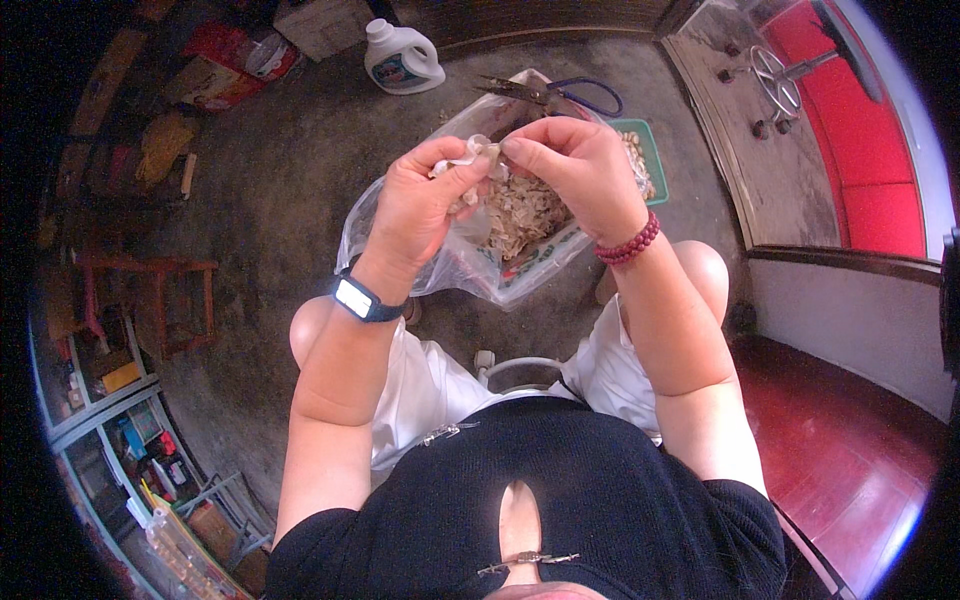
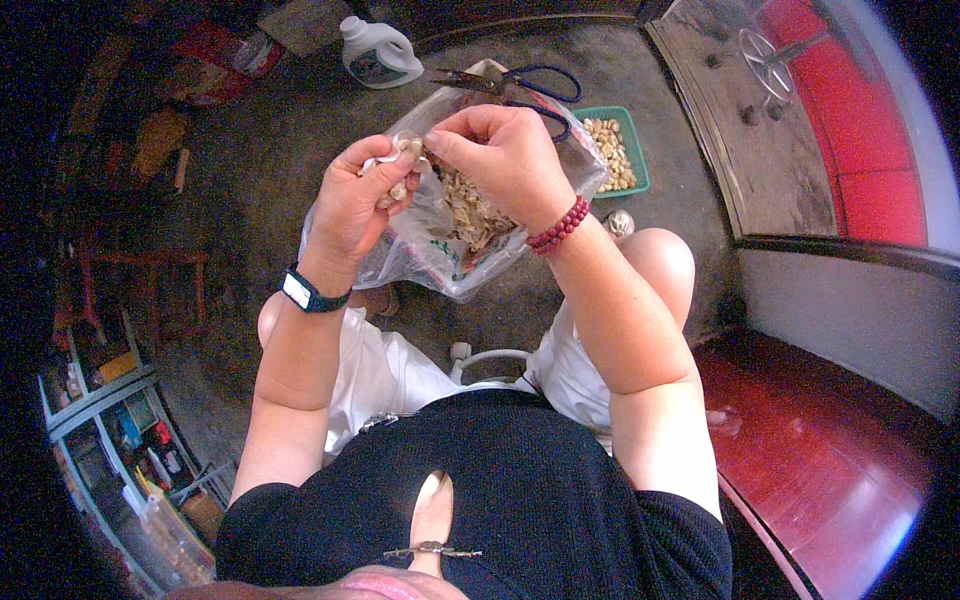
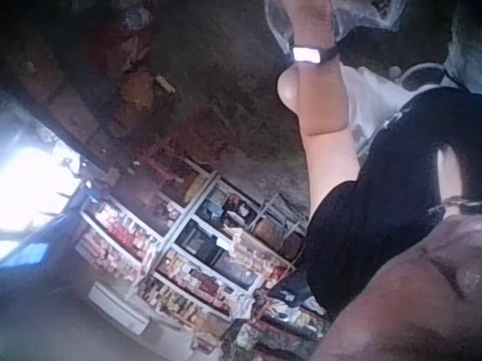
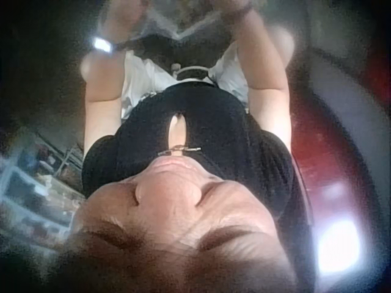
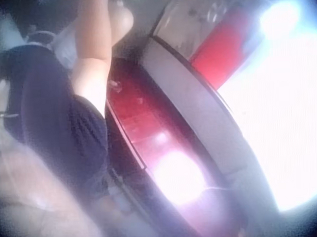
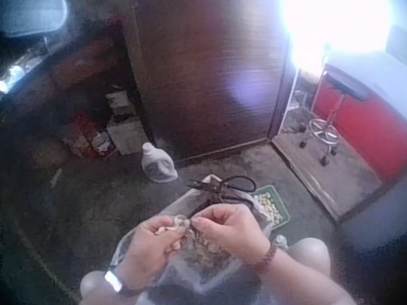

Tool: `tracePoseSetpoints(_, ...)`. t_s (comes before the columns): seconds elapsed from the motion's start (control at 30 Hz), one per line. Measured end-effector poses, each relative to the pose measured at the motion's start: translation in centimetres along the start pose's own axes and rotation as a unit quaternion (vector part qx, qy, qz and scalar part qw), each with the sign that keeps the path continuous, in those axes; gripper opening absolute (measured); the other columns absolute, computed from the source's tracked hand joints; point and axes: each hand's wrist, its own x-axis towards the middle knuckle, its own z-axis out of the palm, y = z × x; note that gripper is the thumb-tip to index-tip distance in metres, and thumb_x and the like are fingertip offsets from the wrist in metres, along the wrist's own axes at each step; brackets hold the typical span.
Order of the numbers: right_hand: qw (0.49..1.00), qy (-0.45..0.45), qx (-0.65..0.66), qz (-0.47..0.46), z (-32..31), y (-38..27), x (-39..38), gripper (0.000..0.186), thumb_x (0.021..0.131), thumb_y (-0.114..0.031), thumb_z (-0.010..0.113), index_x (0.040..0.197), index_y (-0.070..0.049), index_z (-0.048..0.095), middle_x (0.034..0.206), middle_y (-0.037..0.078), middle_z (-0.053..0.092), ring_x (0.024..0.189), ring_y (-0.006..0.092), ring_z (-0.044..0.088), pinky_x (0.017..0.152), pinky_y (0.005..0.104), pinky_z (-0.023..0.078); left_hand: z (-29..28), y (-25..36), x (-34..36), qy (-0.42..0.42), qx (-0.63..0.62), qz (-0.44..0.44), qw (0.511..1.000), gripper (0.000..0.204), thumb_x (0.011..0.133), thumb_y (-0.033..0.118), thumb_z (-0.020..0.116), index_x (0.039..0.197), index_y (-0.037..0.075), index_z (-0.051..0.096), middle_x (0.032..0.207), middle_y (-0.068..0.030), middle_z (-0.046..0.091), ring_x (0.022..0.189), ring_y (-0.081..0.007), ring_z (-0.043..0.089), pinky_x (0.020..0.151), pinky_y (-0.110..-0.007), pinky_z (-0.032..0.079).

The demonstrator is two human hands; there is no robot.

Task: The person peels garlic cloves by hand, discarding skins into a plastic-lined bin and placing peeled cloves into a green basket, occasionally using scissors to snip the ends of the cloves.

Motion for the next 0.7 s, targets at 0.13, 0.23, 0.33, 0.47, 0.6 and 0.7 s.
tracePoseSetpoints(0.13, 1.000, 0.007, -0.021, -0.007, 0.0, -0.2, -0.1, 0.019, 0.077, -0.017, 0.067, 0.081, 0.002, 0.067, 0.071, 0.002, 0.066, 0.064, 0.0061, 0.056, 0.059, 0.0232, 0.047, -0.2, -0.1, -0.1, 0.000, 0.071, 0.017, 0.997, 0.009, 0.082, 0.009, 0.068, 0.091, 0.010, 0.064, 0.078, 0.0002, 0.064, 0.066, -0.0058, 0.059, 0.050, -0.019, 0.042)
tracePoseSetpoints(0.23, 0.999, 0.007, -0.032, -0.017, 0.2, -0.1, -0.1, 0.016, 0.075, -0.014, 0.065, 0.078, 0.002, 0.065, 0.070, 0.002, 0.064, 0.063, 0.0062, 0.055, 0.059, 0.0232, 0.047, -0.4, -0.4, 0.0, -0.004, 0.078, 0.018, 0.997, 0.010, 0.083, 0.007, 0.066, 0.092, 0.010, 0.064, 0.081, -0.0019, 0.065, 0.065, -0.0097, 0.060, 0.049, -0.021, 0.043)
tracePoseSetpoints(0.33, 1.000, 0.011, 0.005, -0.022, 0.6, 0.7, 0.1, 0.015, 0.075, -0.013, 0.062, 0.077, 0.002, 0.063, 0.070, 0.002, 0.063, 0.063, 0.0063, 0.055, 0.059, 0.0231, 0.046, -0.5, -0.7, 0.2, -0.011, -0.006, -0.009, 1.000, 0.011, 0.083, 0.006, 0.065, 0.093, 0.011, 0.064, 0.083, -0.0040, 0.066, 0.066, -0.0135, 0.061, 0.049, -0.023, 0.043)
tracePoseSetpoints(0.47, 0.997, -0.044, 0.055, 0.014, 0.5, 0.4, 0.1, 0.012, 0.083, -0.012, 0.058, 0.085, 0.000, 0.060, 0.078, -0.001, 0.059, 0.069, 0.0060, 0.055, 0.065, 0.0192, 0.045, -0.8, -0.8, 0.3, -0.040, -0.104, -0.033, 0.993, 0.014, 0.085, 0.004, 0.062, 0.095, 0.014, 0.064, 0.087, -0.0073, 0.066, 0.068, -0.0164, 0.061, 0.048, -0.025, 0.043)
tracePoseSetpoints(0.6, 0.986, -0.064, 0.147, 0.039, 0.7, -0.2, -0.2, 0.012, 0.081, -0.013, 0.059, 0.080, -0.001, 0.060, 0.074, 0.000, 0.059, 0.065, 0.0071, 0.055, 0.061, 0.0208, 0.046, -0.2, -0.2, -0.1, -0.023, -0.183, -0.045, 0.982, 0.013, 0.085, 0.002, 0.061, 0.090, 0.014, 0.063, 0.085, -0.0087, 0.065, 0.066, -0.0146, 0.060, 0.049, -0.024, 0.043)
tracePoseSetpoints(0.7, 0.973, -0.067, 0.210, 0.061, 0.7, -0.2, -0.2, 0.012, 0.080, -0.014, 0.060, 0.077, -0.002, 0.060, 0.071, -0.001, 0.059, 0.064, 0.0078, 0.056, 0.058, 0.0215, 0.046, -1.0, 0.0, 0.4, -0.044, -0.237, -0.054, 0.969, 0.019, 0.085, -0.002, 0.057, 0.092, 0.014, 0.063, 0.088, -0.0152, 0.064, 0.069, -0.0178, 0.061, 0.048, -0.024, 0.042)
